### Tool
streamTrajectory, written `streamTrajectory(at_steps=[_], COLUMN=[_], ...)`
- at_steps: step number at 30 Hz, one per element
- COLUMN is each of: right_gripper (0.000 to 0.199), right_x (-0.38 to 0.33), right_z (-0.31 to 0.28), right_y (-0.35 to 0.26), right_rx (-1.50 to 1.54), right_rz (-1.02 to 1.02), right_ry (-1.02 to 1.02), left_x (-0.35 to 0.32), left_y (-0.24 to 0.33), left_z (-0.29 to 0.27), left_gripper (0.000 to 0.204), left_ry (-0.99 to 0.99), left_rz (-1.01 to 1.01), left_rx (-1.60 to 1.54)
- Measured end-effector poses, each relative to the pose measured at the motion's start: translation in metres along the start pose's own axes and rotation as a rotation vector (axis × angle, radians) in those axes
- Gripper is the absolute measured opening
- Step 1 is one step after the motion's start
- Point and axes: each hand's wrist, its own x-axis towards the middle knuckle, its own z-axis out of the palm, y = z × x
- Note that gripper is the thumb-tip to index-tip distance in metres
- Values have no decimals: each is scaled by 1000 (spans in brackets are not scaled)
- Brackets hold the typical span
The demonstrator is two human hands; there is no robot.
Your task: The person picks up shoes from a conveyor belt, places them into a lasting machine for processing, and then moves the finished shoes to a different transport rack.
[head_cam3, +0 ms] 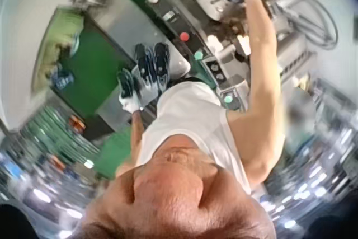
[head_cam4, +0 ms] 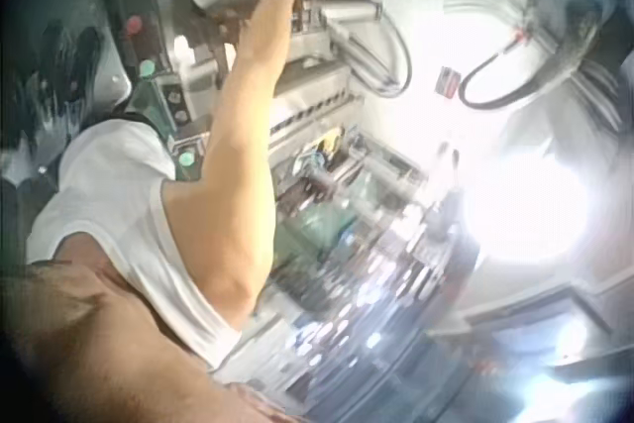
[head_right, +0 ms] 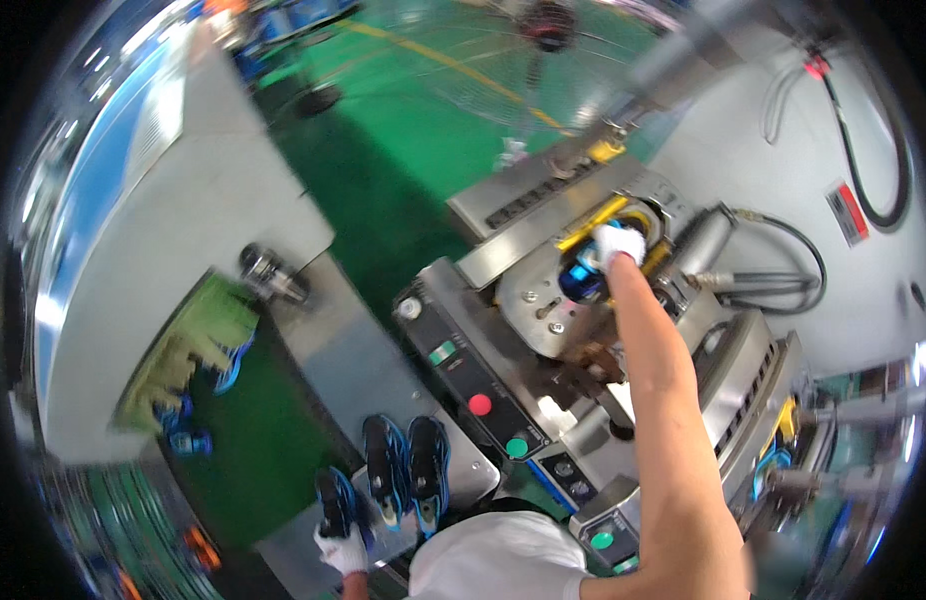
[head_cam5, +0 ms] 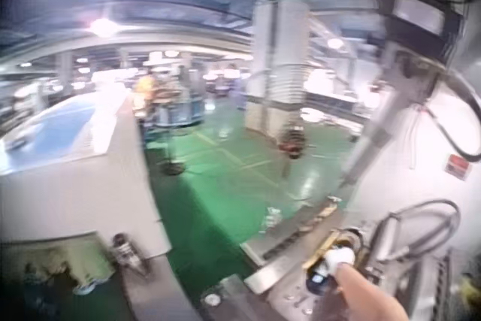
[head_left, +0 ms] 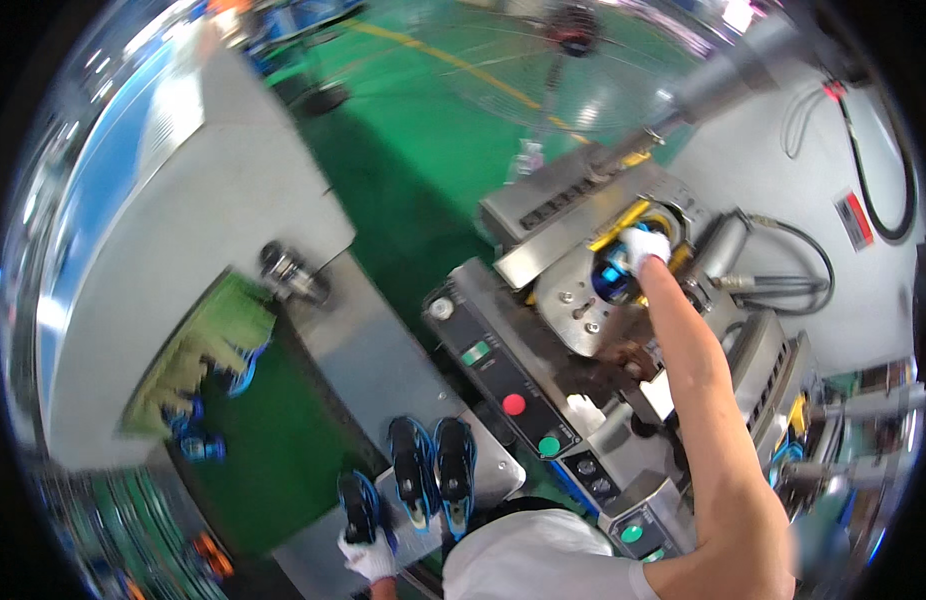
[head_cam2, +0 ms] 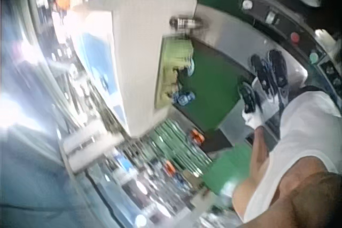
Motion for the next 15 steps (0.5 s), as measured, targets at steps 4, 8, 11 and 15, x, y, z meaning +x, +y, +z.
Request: streamTrajectory(at_steps=[4,8,11,15], right_gripper=[47,37,59,83], right_x=[53,34,-168,-408], right_z=[-21,-48,-56,-56], right_y=[50,52,-10,72], right_rx=[8,596,394,314], right_rz=[-130,-143,-561,-769], right_ry=[-173,-232,-141,-210], left_x=[19,24,5,6], left_y=[15,24,-25,-35], left_z=[1,-7,-22,-7], left_gripper=[73,73,61,45], left_ry=[-97,-137,-140,-453], left_rz=[164,207,84,152], left_rx=[-36,78,-168,-462])
